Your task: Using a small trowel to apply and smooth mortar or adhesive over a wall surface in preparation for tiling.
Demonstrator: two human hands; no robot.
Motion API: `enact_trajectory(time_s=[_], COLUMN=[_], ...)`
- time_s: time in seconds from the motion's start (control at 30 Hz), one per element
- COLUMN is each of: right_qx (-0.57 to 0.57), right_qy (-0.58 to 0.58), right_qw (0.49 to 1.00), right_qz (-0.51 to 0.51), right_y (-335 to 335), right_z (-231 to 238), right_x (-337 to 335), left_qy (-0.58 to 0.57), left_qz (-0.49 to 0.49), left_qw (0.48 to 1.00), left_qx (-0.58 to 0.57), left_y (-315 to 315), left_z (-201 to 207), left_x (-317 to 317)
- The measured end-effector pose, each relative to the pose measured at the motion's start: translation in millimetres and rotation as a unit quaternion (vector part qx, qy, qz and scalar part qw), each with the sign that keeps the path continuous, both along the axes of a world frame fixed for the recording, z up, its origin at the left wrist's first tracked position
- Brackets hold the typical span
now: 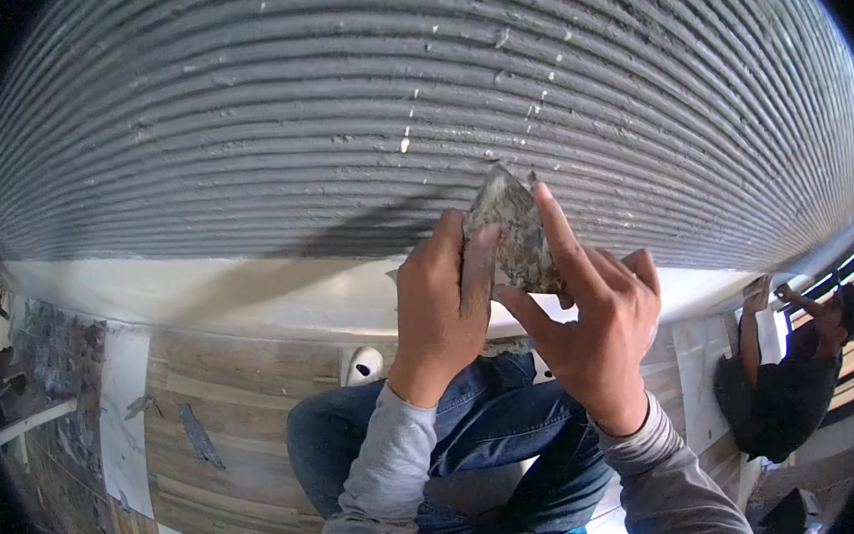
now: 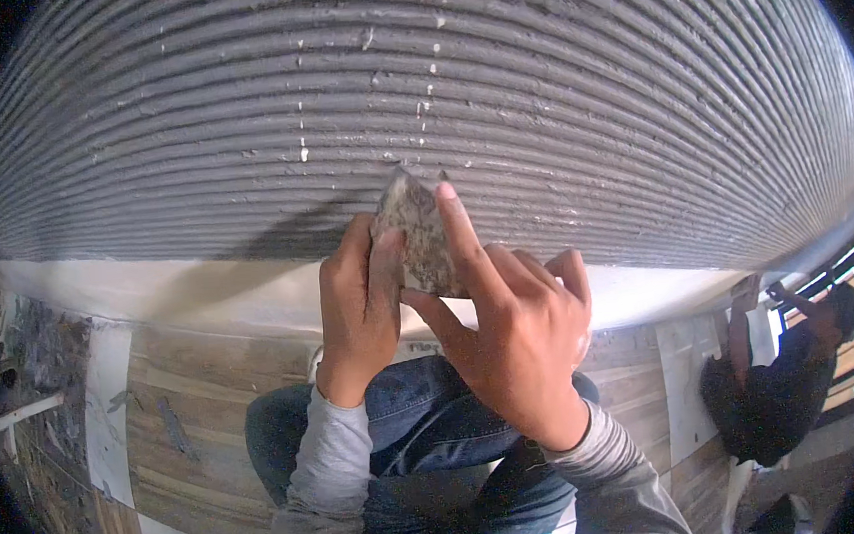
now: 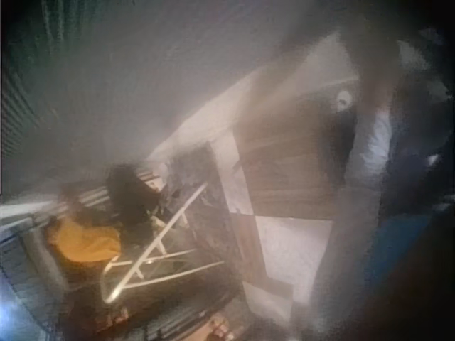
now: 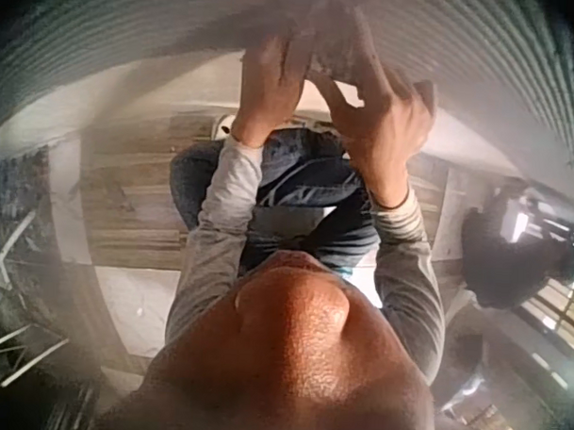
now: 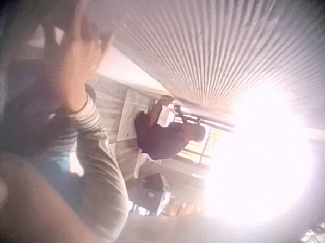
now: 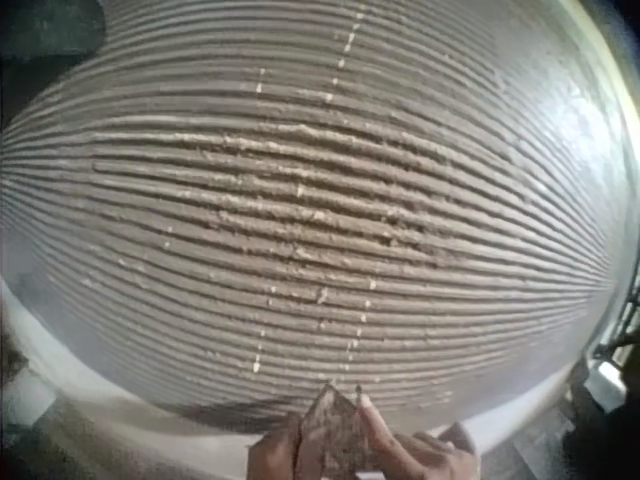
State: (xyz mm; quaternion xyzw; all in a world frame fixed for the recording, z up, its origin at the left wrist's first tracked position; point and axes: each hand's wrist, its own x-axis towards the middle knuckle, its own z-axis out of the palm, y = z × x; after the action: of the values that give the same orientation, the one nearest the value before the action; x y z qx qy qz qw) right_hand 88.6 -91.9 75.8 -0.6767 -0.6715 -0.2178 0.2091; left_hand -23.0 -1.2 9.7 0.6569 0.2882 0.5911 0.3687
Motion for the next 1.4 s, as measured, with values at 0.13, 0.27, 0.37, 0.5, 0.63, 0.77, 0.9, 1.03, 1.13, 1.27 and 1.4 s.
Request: enact_trajectory(time_s=[0.13, 0.27, 0.37, 0.5, 0.63, 0.77, 0.9, 1.03, 1.13, 1.27, 1.4], right_qx=[0.059, 0.115, 0.019, -0.013, -0.071, -0.090, -0.143, -0.143, -0.169, -0.176, -0.150], right_qy=[0.066, 0.157, 0.215, 0.302, 0.296, 0.318, 0.303, 0.313, 0.314, 0.300, 0.309], right_qw=[0.995, 0.975, 0.969, 0.943, 0.936, 0.924, 0.920, 0.916, 0.911, 0.915, 0.913], right_qz=[0.054, 0.109, 0.120, 0.137, 0.175, 0.192, 0.205, 0.208, 0.206, 0.205, 0.221], right_y=[-8, -25, -36, -43, -38, -36, -41, -42, -41, -39, -39], right_z=[-36, -104, -163, -222, -222, -226, -224, -224, -226, -227, -229], right_x=[23, 56, 66, 66, 61, 59, 60, 60, 60, 59, 57], left_qy=[0.075, 0.069, 0.058, 0.132, 0.111, 0.158, 0.171, 0.210, 0.231, 0.234, 0.206], left_qz=[0.002, 0.084, 0.179, 0.310, 0.358, 0.377, 0.389, 0.398, 0.390, 0.379, 0.359], left_qw=[0.996, 0.973, 0.958, 0.887, 0.831, 0.797, 0.785, 0.771, 0.775, 0.781, 0.803], left_qx=[0.044, 0.202, 0.216, 0.316, 0.411, 0.446, 0.451, 0.451, 0.441, 0.438, 0.429], left_y=[-4, 0, 4, 18, 37, 41, 44, 44, 48, 55, 54], left_z=[-3, -3, -3, 2, 15, 23, 23, 22, 23, 23, 20], left_x=[-2, 0, 2, -1, 3, 1, 0, 0, -1, -2, -4])
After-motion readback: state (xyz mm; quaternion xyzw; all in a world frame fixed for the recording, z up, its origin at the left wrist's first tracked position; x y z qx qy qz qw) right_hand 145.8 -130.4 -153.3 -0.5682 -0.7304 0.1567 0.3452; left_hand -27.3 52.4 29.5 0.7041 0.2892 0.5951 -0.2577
